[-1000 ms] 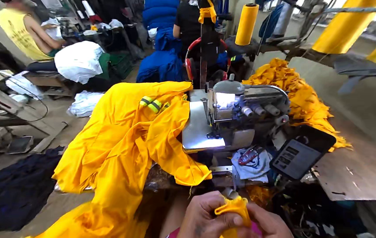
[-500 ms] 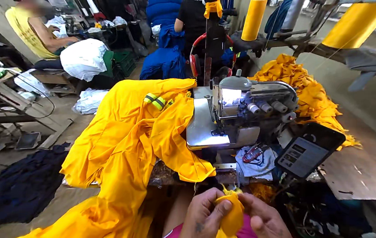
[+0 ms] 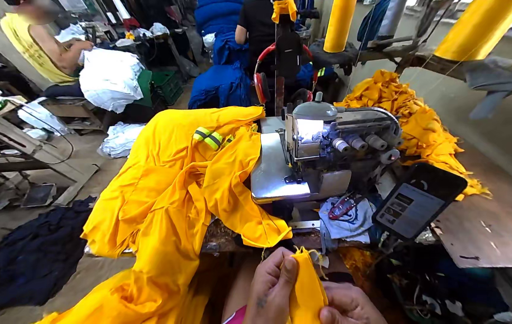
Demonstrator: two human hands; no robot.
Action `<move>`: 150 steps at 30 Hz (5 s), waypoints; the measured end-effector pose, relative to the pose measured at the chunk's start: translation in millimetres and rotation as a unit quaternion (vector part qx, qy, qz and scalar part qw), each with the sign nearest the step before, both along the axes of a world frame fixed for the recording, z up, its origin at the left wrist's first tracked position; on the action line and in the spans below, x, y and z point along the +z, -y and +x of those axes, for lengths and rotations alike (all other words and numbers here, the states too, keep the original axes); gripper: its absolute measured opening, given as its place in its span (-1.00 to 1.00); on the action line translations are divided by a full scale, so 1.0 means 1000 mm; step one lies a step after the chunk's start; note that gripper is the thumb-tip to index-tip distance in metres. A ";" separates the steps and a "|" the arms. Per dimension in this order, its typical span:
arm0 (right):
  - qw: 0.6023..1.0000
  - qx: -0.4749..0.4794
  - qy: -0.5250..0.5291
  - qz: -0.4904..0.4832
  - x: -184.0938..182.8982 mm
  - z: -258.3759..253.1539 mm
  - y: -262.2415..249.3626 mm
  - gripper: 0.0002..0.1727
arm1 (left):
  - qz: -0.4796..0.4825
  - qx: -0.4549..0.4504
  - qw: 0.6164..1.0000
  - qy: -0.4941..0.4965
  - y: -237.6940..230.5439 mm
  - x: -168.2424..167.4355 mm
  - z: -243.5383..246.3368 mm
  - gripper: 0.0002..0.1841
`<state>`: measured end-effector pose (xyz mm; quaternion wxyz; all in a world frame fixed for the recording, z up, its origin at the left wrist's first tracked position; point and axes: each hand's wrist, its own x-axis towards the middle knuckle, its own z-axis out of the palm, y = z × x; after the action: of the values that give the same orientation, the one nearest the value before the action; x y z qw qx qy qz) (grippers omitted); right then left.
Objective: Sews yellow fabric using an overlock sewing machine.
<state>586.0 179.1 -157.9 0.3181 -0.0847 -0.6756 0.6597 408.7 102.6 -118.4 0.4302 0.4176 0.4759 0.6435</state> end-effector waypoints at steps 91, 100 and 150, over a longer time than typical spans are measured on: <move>0.936 -0.283 0.146 0.146 0.019 -0.014 0.008 -0.95 | 0.008 0.039 0.952 -0.302 -0.002 0.001 0.001 -0.87; 0.947 -0.283 0.106 0.105 0.012 -0.013 0.003 -0.88 | -0.037 0.041 0.967 -0.249 0.002 0.003 0.016 -0.87; 0.982 -0.187 0.008 -0.001 0.012 -0.002 -0.007 -0.80 | -0.173 -0.073 0.944 0.272 -0.009 0.012 0.002 -0.80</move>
<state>583.6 186.5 -145.6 0.4302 -0.2152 -0.6495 0.5889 410.4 112.1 -106.7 0.6550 0.1794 0.4129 0.6068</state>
